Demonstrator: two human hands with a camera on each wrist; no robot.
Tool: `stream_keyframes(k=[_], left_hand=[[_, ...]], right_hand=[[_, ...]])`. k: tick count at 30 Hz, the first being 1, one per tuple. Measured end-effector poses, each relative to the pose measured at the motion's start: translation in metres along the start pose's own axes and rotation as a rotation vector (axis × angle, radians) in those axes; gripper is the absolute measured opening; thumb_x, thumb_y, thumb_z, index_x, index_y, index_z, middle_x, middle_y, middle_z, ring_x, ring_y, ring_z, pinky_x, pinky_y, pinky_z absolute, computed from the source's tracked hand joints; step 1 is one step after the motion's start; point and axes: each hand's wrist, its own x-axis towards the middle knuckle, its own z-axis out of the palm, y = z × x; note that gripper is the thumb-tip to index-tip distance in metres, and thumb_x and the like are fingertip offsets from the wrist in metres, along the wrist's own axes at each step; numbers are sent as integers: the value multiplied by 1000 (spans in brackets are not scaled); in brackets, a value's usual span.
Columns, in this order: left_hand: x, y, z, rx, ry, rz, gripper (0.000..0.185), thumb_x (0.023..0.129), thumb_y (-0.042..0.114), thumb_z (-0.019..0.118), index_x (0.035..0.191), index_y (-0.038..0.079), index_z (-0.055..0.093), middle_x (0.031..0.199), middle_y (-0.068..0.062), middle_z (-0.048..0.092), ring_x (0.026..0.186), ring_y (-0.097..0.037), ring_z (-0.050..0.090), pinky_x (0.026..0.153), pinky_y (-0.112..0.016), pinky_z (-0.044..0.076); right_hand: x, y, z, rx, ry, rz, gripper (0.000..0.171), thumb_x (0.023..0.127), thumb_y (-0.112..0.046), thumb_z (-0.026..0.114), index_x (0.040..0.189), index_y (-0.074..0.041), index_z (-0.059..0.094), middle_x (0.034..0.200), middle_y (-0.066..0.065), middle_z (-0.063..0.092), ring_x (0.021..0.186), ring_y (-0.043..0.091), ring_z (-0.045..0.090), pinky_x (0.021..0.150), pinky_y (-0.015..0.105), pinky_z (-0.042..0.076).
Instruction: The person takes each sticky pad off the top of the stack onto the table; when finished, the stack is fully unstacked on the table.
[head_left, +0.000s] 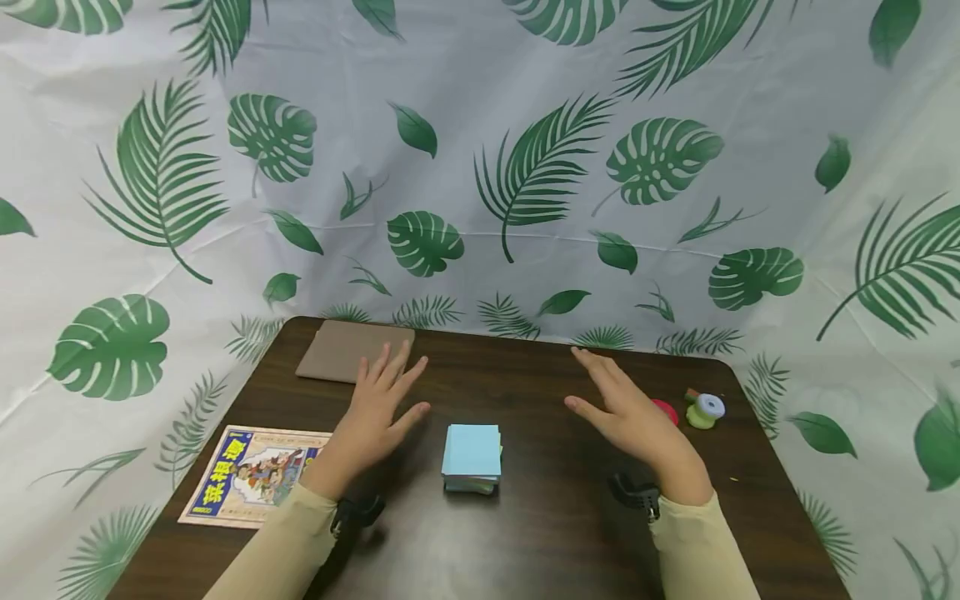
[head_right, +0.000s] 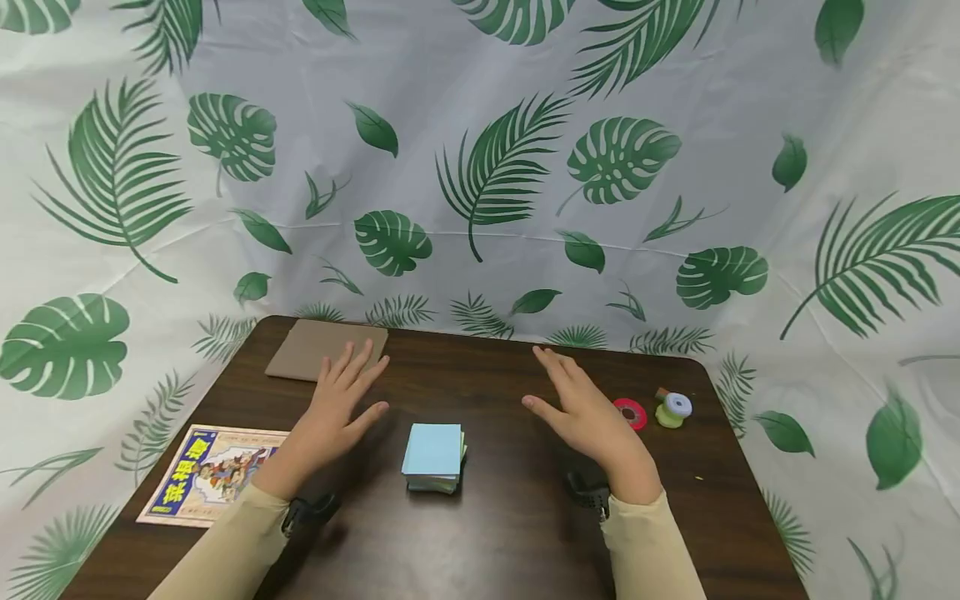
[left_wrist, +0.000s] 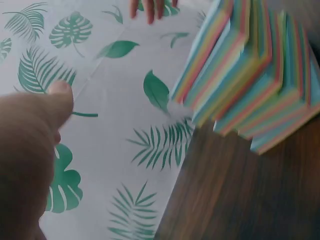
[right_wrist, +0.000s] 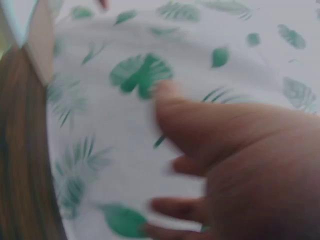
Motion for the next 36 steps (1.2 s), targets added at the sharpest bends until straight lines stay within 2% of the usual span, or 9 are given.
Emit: stream_keyframes(k=[5,9,12,14,20,25,28,31,36], left_hand=[[-11,7,9,-329,-46,34,90,98,32,83,172,16,33,183,-12,21,169,-44,11,132,-72,7],[-21,8,28,-541,-145,30,108,90,29,91,174,18,24,182,-14,22,168,-47,15,128,-75,18],[-26,8,45,-654,-200,21,116,86,27,95,175,19,21,182,-10,23,168,-43,17,127,-75,21],[-29,7,58,-711,-217,30,117,85,30,96,175,19,20,182,-8,25,168,-39,19,130,-67,23],[-34,0,88,-907,-215,101,114,88,46,91,174,16,22,178,-19,31,167,-23,23,131,-24,20],[-35,-2,98,-1092,-226,104,106,91,24,91,170,4,24,174,-26,35,162,-9,33,128,-16,26],[-36,-2,97,-1168,-228,82,103,91,11,89,168,-2,23,173,-27,35,158,-6,40,125,-16,32],[-36,-1,96,-1207,-242,76,104,90,9,89,169,-1,22,175,-26,33,159,-7,39,126,-18,33],[-33,1,95,-1138,-229,85,102,85,0,91,168,8,34,175,-18,38,159,-11,39,126,-21,34]], right_hand=[[3,-29,1,51,-95,-37,73,107,-59,63,168,-26,41,163,3,48,150,33,53,119,63,45],[12,-52,8,57,-152,-74,71,105,-62,64,166,-33,43,160,-6,51,145,22,58,119,56,48],[19,-67,16,41,-178,-118,70,104,-62,65,165,-34,44,159,-8,52,145,18,58,118,52,49],[22,-76,21,35,-197,-153,70,105,-60,65,165,-31,45,159,-6,53,144,19,59,117,52,50],[25,-90,44,32,-268,-216,71,105,-53,70,165,-24,46,155,-1,55,137,18,63,113,47,54],[28,-89,63,22,-342,-196,84,98,-55,77,166,-18,44,156,5,53,129,19,64,106,43,56],[30,-87,70,7,-366,-157,91,93,-52,85,166,-15,44,154,7,54,125,18,64,103,42,57],[33,-84,76,-11,-372,-144,93,88,-49,90,164,-16,47,146,5,57,117,15,65,98,38,57],[39,-81,83,-87,-370,-159,89,84,-46,95,158,-19,55,129,-2,61,101,9,62,90,32,55]])
